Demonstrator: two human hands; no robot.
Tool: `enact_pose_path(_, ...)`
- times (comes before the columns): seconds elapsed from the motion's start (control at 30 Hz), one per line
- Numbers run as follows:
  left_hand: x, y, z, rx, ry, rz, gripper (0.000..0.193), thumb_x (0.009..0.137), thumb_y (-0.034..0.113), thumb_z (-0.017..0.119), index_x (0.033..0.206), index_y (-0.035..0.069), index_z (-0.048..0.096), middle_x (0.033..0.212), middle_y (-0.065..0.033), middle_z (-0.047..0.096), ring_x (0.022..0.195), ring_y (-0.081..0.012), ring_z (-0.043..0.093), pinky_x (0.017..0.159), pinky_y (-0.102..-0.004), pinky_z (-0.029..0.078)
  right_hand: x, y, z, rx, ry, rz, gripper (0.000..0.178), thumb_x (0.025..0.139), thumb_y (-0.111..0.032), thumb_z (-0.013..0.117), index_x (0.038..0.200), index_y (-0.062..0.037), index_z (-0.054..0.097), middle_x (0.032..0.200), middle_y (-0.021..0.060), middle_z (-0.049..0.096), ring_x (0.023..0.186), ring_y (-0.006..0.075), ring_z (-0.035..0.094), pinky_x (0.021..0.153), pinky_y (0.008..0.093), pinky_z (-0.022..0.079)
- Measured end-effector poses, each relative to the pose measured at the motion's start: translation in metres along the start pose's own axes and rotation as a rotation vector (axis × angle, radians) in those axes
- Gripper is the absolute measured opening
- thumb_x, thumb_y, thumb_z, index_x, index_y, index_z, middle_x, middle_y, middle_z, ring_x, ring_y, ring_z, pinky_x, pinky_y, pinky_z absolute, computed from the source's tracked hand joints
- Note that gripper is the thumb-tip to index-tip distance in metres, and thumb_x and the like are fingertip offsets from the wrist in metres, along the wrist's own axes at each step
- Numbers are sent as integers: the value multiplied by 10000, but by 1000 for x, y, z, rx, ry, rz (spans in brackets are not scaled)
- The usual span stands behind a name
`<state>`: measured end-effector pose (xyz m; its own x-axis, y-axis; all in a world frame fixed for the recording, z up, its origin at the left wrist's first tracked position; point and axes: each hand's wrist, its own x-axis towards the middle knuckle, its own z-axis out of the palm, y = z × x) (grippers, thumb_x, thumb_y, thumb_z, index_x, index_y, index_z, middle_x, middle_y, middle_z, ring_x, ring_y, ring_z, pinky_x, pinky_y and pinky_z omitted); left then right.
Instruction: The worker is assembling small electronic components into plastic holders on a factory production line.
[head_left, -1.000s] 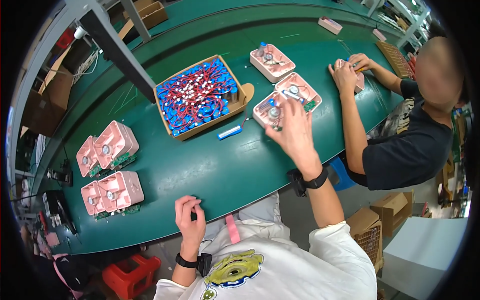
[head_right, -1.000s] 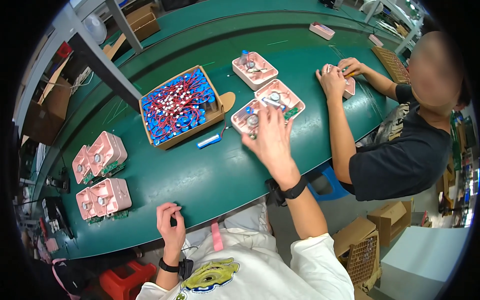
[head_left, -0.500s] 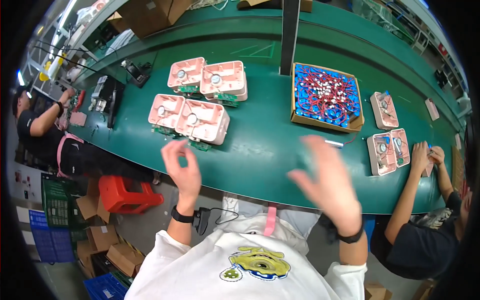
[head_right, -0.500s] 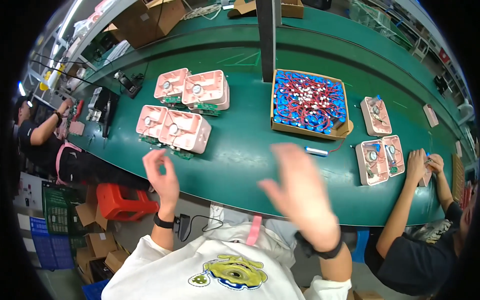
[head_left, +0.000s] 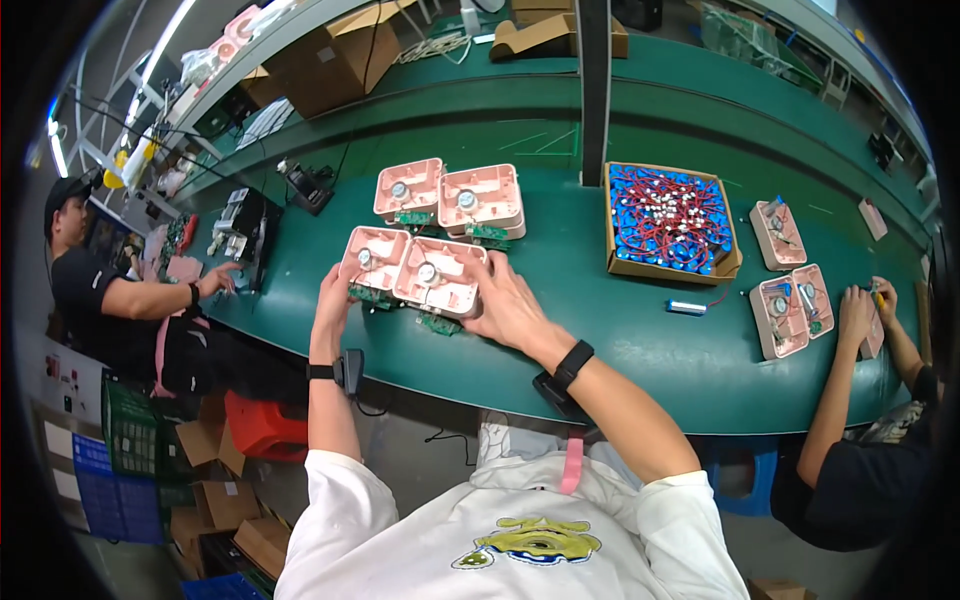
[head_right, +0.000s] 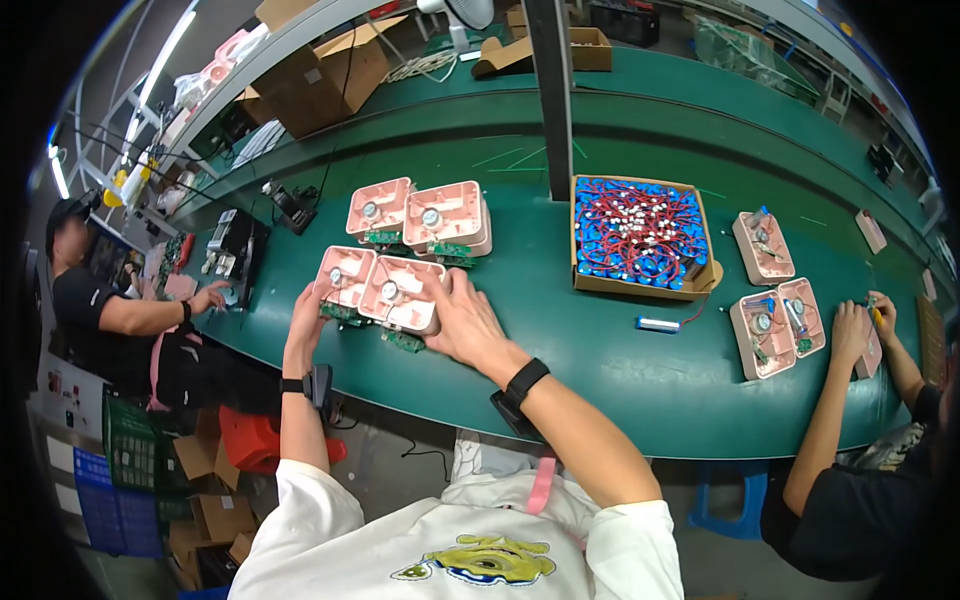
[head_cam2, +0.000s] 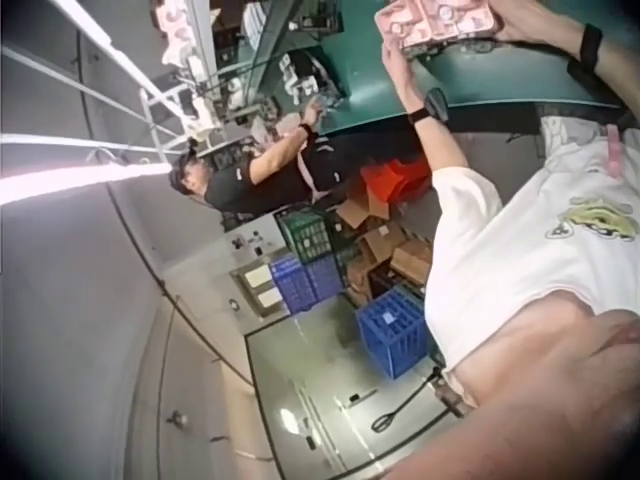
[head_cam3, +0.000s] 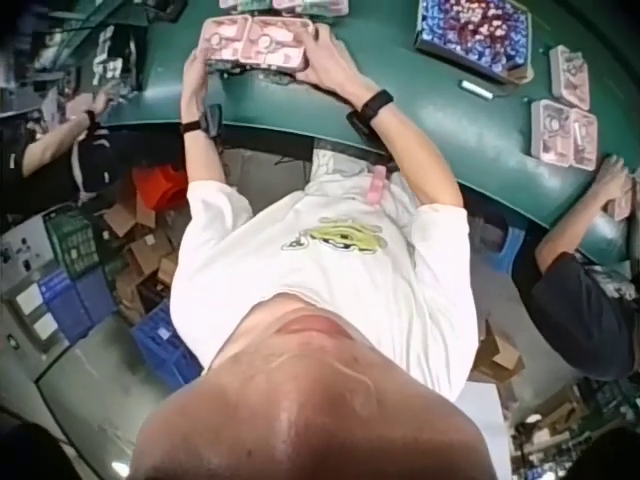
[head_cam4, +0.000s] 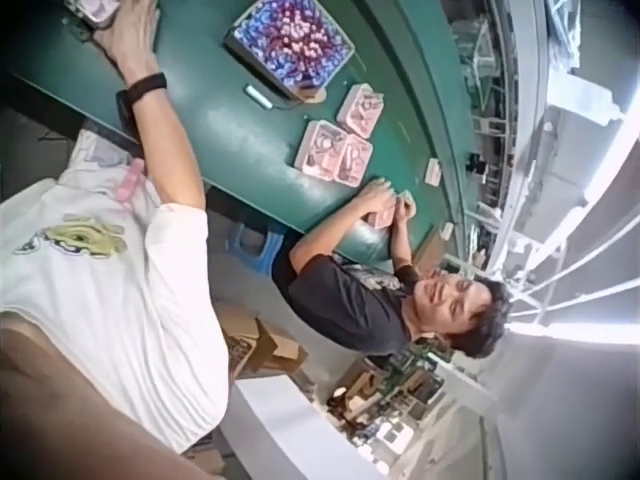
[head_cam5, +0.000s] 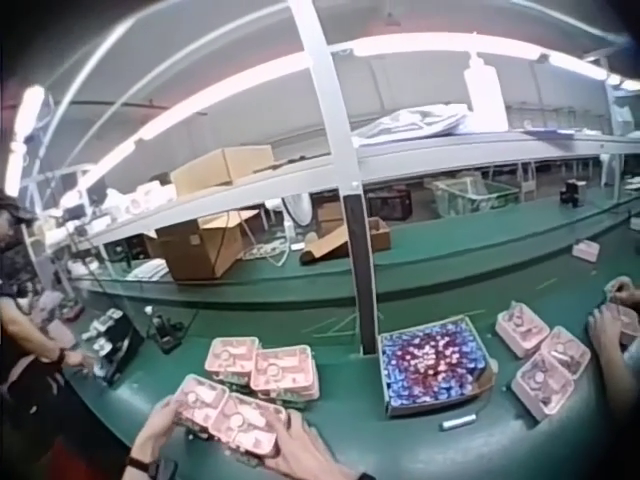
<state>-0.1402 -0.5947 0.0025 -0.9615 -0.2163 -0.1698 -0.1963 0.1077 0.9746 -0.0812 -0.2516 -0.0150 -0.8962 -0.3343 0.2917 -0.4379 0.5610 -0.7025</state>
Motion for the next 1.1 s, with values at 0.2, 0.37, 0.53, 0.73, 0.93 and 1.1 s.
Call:
enact_pose_path(0.2, -6, -8, 29, 58, -56, 29, 369, 999, 324, 661, 1215, 27, 692, 1068, -19, 716, 960, -121, 640, 848, -263, 480, -42, 0, -26, -39, 46, -4, 948, 638, -206, 922, 1460, -138, 456, 1416, 273, 444, 1224, 497, 574, 1032, 524, 537)
enact_pose_path(0.37, -16, -36, 57, 129, -30, 169, 358, 1014, 295, 663, 1221, 4, 680, 1085, -28, 708, 966, -113, 631, 850, -272, 490, -123, -7, -72, -130, 112, 118, 937, 637, -184, 926, 1448, -126, 458, 1408, 272, 455, 1224, 501, 571, 1010, 525, 542)
enact_pose_path(0.53, -49, -19, 79, 554, 335, 652, 390, 1018, 270, 701, 1260, -29, 639, 1158, -126, 675, 1028, -220, 619, 934, -341, 494, -197, -12, -95, -253, 344, 334, 957, 648, -170, 941, 1451, -101, 425, 1419, 293, 450, 1212, 510, 568, 1003, 529, 531)
enact_pose_path(0.73, -198, 22, 182, 589, -134, 1017, 484, 843, 16, 777, 1297, -1, 610, 1264, -182, 629, 1169, -359, 611, 1003, -433, 506, -232, -25, -99, -348, 424, 445, 1018, 706, -201, 940, 1534, -75, 361, 1418, 308, 466, 1204, 504, 569, 1021, 520, 515)
enact_pose_path(0.93, -220, -7, 259, 483, -462, 1035, 496, 799, -47, 756, 1275, 35, 645, 1291, -178, 621, 1151, -382, 645, 976, -466, 546, -239, -31, -156, -300, 462, 424, 758, 916, -313, 806, 1523, -17, 462, 1297, 253, 638, 1126, 390, 626, 949, 475, 530)
enact_pose_path(1.1, -204, -9, 265, 450, -511, 1064, 482, 821, -89, 734, 1280, 35, 655, 1286, -172, 636, 1150, -359, 662, 938, -399, 574, -200, 47, -177, 572, 600, 640, 411, 1010, -188, 712, 1359, 7, 619, 1187, 136, 761, 948, 192, 692, 899, 348, 543)
